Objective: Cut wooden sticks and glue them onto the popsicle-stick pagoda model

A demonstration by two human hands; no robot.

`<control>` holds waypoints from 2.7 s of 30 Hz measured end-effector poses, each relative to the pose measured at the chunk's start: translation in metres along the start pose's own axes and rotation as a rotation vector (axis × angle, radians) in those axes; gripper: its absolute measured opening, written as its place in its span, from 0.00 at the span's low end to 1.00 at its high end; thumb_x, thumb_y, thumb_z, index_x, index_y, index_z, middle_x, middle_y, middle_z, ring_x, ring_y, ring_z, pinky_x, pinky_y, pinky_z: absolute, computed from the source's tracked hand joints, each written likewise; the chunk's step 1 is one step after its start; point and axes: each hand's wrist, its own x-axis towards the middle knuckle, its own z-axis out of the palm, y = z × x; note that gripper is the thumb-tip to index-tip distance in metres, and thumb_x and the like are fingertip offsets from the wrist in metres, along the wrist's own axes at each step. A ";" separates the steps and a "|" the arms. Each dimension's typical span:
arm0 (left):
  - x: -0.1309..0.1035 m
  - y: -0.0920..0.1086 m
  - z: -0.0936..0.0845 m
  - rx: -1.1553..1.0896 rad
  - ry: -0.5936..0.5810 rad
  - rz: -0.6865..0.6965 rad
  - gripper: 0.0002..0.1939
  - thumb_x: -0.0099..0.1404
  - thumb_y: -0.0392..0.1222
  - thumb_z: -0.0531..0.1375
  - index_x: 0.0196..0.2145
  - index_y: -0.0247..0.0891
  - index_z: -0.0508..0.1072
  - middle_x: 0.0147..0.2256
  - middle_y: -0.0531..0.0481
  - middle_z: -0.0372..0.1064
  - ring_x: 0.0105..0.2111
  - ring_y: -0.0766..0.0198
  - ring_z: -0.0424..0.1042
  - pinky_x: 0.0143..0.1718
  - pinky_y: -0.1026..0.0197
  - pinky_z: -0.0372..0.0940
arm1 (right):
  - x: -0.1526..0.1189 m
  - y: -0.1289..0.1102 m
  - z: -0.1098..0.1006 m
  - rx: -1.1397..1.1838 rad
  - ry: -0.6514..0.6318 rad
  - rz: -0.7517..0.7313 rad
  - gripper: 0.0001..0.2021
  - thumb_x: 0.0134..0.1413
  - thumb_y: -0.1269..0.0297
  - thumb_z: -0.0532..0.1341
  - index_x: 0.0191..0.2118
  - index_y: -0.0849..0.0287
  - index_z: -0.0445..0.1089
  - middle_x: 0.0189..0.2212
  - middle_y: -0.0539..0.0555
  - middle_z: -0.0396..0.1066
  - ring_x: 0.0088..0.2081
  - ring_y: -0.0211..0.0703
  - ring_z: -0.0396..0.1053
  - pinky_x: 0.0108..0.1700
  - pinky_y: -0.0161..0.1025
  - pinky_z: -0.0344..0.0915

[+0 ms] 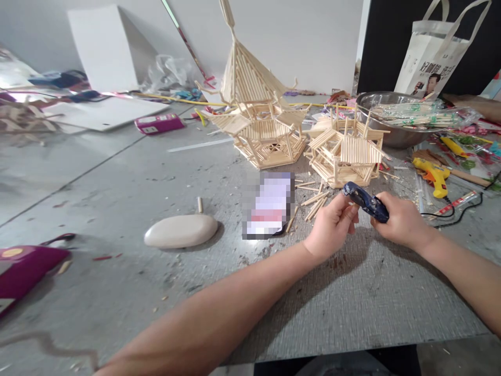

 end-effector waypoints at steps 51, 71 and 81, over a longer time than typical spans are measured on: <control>0.006 0.008 -0.003 0.172 -0.111 -0.087 0.13 0.64 0.41 0.48 0.22 0.36 0.61 0.15 0.59 0.56 0.13 0.74 0.58 0.17 0.70 0.54 | 0.007 0.005 -0.030 0.502 -0.231 0.096 0.08 0.44 0.65 0.53 0.33 0.56 0.65 0.28 0.51 0.70 0.29 0.41 0.67 0.30 0.38 0.61; 0.003 0.004 -0.004 0.213 -0.025 0.012 0.12 0.63 0.39 0.48 0.22 0.37 0.61 0.14 0.57 0.59 0.14 0.73 0.61 0.19 0.69 0.57 | -0.001 -0.008 -0.007 0.010 -0.021 -0.021 0.20 0.42 0.67 0.53 0.46 0.61 0.60 0.37 0.59 0.69 0.37 0.51 0.68 0.35 0.43 0.60; 0.003 0.010 -0.004 0.291 -0.046 0.037 0.13 0.63 0.39 0.48 0.21 0.37 0.61 0.13 0.58 0.58 0.14 0.74 0.59 0.19 0.70 0.55 | -0.002 -0.006 -0.006 -0.048 0.031 -0.042 0.17 0.43 0.65 0.53 0.42 0.60 0.61 0.33 0.57 0.70 0.33 0.49 0.68 0.29 0.40 0.57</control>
